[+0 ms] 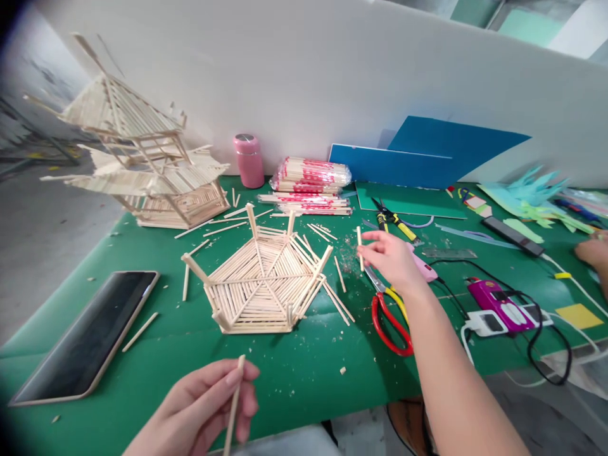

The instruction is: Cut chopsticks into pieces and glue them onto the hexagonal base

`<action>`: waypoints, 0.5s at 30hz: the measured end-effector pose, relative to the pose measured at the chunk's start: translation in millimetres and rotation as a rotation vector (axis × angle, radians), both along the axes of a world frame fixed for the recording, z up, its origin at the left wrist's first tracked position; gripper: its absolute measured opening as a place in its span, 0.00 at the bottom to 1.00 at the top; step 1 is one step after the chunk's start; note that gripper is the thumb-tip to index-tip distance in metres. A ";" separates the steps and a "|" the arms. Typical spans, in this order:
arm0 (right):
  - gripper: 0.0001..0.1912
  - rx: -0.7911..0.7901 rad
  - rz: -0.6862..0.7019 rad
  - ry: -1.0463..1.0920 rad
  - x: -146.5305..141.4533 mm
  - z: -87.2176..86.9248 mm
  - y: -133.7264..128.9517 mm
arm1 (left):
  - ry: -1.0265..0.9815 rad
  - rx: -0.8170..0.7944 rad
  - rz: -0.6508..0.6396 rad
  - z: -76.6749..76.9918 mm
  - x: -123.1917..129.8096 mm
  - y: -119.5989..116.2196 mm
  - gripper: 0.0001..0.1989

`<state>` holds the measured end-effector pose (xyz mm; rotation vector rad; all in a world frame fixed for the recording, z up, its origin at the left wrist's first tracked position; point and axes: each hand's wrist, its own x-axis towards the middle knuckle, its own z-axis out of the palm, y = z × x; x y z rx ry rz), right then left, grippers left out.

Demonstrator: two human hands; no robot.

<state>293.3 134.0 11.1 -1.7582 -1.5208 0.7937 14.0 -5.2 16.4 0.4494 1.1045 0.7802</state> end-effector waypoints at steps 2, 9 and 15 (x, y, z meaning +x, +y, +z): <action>0.14 0.094 -0.084 0.139 -5.6 1.1 -37.5 | -0.077 -0.042 -0.028 -2.2 11.3 5.0 0.09; 0.08 -0.300 0.086 0.608 -83.4 -3.9 -143.5 | -0.244 -0.065 -0.027 -15.7 35.2 13.6 0.09; 0.09 -0.367 0.126 0.585 -112.2 -21.8 -153.3 | -0.224 -0.045 0.014 -19.1 33.9 10.1 0.09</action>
